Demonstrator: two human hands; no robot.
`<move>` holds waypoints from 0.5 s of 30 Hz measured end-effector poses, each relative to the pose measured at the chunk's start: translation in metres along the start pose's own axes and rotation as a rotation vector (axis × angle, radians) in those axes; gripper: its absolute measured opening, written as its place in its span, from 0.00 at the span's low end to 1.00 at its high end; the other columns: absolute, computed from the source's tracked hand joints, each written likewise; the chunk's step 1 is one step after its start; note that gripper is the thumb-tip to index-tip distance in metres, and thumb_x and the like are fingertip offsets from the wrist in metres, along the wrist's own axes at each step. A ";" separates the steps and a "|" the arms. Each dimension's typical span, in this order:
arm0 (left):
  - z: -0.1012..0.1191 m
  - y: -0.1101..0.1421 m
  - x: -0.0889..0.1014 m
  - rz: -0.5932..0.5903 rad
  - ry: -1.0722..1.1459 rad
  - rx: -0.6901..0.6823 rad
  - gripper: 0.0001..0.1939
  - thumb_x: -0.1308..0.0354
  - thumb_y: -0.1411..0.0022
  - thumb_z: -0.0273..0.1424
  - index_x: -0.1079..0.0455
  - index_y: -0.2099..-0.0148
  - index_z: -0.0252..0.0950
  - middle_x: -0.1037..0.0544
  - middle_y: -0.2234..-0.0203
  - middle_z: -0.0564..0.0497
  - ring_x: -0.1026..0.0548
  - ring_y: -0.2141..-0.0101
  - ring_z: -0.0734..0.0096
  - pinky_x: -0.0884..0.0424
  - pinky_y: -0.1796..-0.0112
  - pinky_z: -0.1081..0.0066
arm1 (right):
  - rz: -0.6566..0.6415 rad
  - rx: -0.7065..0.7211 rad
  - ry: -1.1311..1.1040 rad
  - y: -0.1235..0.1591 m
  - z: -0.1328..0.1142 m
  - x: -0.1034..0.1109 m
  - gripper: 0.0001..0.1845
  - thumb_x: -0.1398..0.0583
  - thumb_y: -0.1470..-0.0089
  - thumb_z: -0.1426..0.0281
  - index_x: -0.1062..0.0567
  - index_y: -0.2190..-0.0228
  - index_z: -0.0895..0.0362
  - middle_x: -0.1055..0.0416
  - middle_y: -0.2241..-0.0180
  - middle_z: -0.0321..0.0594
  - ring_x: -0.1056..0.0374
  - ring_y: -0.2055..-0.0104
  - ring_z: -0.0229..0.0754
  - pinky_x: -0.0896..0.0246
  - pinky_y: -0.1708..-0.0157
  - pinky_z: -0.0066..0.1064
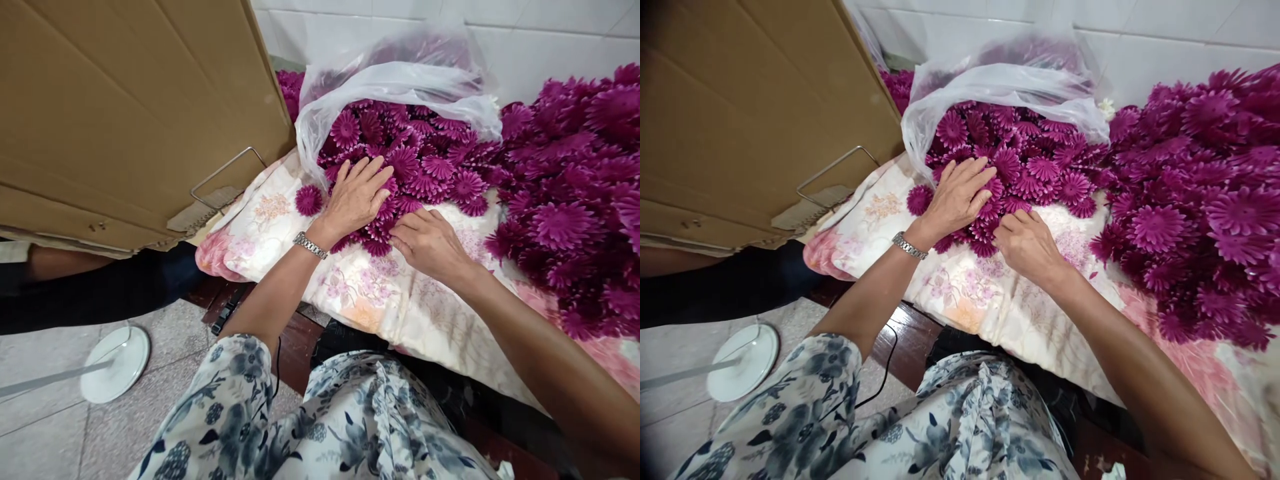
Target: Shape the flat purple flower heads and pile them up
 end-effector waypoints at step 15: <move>0.086 0.072 0.018 0.055 1.043 0.423 0.18 0.50 0.37 0.43 0.30 0.54 0.36 0.23 0.64 0.47 0.26 0.64 0.70 0.29 0.60 0.68 | 0.329 -0.222 0.100 0.068 -0.015 0.061 0.07 0.44 0.43 0.70 0.26 0.67 0.53 0.25 0.68 0.41 0.32 0.65 0.42 0.40 0.63 0.37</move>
Point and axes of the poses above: each hand's wrist, its own y-axis away from the middle knuckle, its own x-axis out of the back of the hand, z = x × y, the point moved 1 cm from there along -y, towards the middle knuckle
